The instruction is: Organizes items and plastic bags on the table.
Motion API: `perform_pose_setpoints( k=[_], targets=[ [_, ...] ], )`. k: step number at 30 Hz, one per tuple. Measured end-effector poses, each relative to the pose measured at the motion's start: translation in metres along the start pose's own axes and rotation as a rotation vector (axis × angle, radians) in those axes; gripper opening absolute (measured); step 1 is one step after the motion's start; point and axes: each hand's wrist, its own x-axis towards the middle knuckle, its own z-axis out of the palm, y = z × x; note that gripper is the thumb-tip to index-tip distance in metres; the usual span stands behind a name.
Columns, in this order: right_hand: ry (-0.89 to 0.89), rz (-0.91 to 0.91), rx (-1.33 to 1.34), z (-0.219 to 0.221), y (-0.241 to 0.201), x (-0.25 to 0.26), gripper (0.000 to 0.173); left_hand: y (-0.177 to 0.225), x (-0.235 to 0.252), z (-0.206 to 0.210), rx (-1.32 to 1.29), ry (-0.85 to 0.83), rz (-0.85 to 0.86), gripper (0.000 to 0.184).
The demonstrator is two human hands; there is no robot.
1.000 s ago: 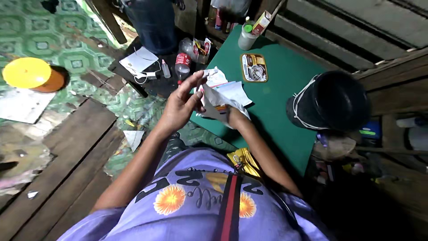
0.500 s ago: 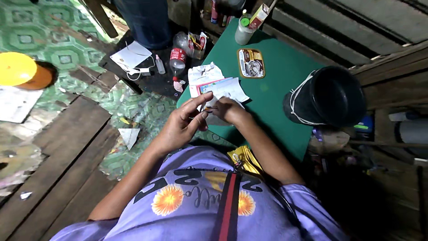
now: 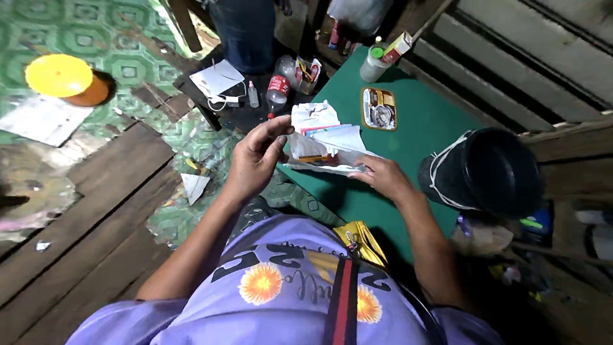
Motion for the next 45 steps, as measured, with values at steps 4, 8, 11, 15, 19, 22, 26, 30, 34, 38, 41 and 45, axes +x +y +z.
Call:
perform_pose_setpoints(
  k=[4, 8, 11, 15, 19, 22, 26, 30, 34, 38, 41, 45],
  targets=[
    [0.218, -0.051, 0.188, 0.009, -0.025, 0.009, 0.053, 0.018, 0.009, 0.002, 0.163, -0.021, 0.178, 0.031],
    [0.067, -0.120, 0.266, 0.002, -0.096, 0.027, 0.032, 0.053, 0.018, 0.023, 0.238, -0.274, 0.548, 0.024],
    [0.106, -0.357, 0.314, 0.000, -0.120, 0.038, 0.008, 0.057, 0.026, 0.019, 0.070, -0.262, 0.547, 0.021],
    [0.152, -0.451, 0.703, -0.006, -0.128, 0.049, 0.010, 0.004, 0.023, -0.012, -0.237, -0.452, 0.156, 0.100],
    [0.234, -0.431, 0.770, -0.020, -0.142, 0.061, 0.004, -0.007, -0.019, 0.009, -0.430, -0.845, -0.133, 0.049],
    [0.224, -0.393, 0.816, -0.028, -0.140, 0.062, 0.002, -0.013, -0.028, 0.024, -0.463, -0.998, -0.177, 0.056],
    [0.330, -0.233, 0.951, -0.037, -0.116, 0.057, 0.004, -0.006, -0.027, 0.005, -0.336, -0.913, -0.391, 0.030],
    [0.658, -0.089, 0.550, -0.050, -0.086, 0.044, 0.031, -0.004, -0.022, -0.014, -0.019, -0.783, -0.467, 0.018],
    [0.451, -0.402, 0.050, -0.033, -0.099, 0.028, 0.092, -0.004, -0.012, -0.008, 0.272, -0.746, -0.334, 0.018],
    [0.146, -0.548, -0.204, 0.019, -0.085, 0.034, 0.052, 0.016, 0.000, -0.005, 0.488, -0.787, -0.289, 0.020],
    [0.351, -0.539, -0.237, 0.020, -0.051, 0.043, 0.017, 0.030, 0.000, -0.014, 0.417, -0.655, -0.299, 0.030],
    [0.414, -0.281, -0.005, 0.055, -0.031, 0.042, 0.028, 0.060, 0.002, 0.016, -0.013, -0.254, -0.309, 0.037]
  ],
)
